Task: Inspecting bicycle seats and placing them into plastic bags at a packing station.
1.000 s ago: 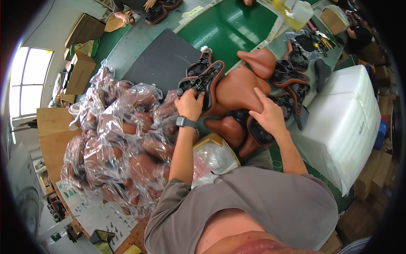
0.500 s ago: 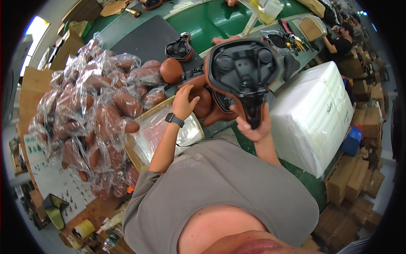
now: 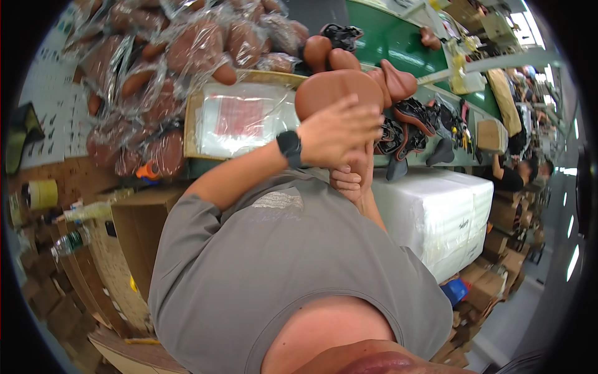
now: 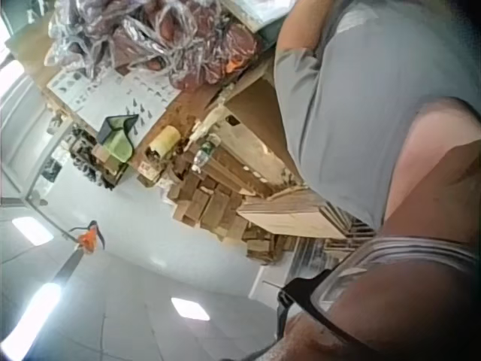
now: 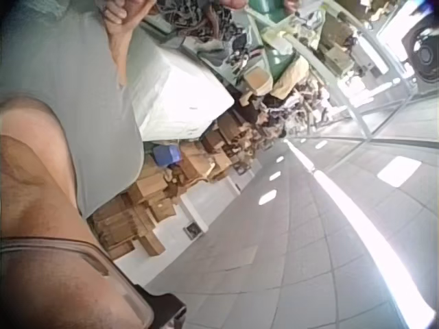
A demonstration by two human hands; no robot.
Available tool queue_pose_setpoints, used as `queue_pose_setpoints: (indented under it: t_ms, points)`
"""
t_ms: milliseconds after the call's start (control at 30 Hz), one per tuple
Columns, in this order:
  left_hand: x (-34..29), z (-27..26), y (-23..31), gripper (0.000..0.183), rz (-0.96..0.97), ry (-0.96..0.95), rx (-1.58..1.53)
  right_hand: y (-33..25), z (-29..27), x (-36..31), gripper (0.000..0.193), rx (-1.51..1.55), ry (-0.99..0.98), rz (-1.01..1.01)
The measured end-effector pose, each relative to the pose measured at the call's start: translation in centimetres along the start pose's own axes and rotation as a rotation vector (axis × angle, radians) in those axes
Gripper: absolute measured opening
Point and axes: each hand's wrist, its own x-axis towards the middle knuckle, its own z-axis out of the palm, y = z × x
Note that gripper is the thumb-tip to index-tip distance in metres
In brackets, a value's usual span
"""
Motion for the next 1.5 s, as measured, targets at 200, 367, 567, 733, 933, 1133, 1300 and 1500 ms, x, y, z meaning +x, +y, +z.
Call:
queue_pose_setpoints:
  t_ms: [200, 367, 567, 733, 933, 1133, 1300, 1500]
  points:
    - [-2.2, 3.1, -15.0, 0.03, -0.88, 0.329, -0.05, 5.9, 6.0, -1.6, 0.119, -0.488, 0.5, -0.135]
    - [-17.9, 12.9, -16.5, 0.024, -1.093, 0.169, -0.041, 5.7, 8.7, -2.6, 0.101, -1.592, 0.644, -0.363]
    - [-19.9, 23.1, -13.1, 0.025, -0.937, 0.058, -0.181, 4.9, 8.0, -6.5, 0.09, -1.514, 0.898, -0.609]
    - [-22.8, 24.4, -14.0, 0.029, -1.065, -0.164, -0.043, 7.0, 4.9, -8.4, 0.074, -1.231, 0.958, -0.549]
    - [-25.2, 22.7, -13.9, 0.03, -1.014, 0.038, -0.209, 7.6, 3.9, -8.2, 0.063, -1.181, 1.03, -0.522]
    - [-27.5, 22.1, -11.3, 0.028, -1.04, -0.29, -0.034, 6.1, 2.8, -7.7, 0.062, -1.116, 1.008, -0.38]
    - [-28.4, 20.8, -10.0, 0.03, -1.277, -0.187, -0.247, 5.1, 1.5, -6.4, 0.055, -1.237, 1.017, -0.188]
    - [-24.4, 12.0, -3.2, 0.024, -1.155, 0.201, -0.376, 5.3, -2.9, -1.0, 0.061, -1.236, 0.878, -0.127]
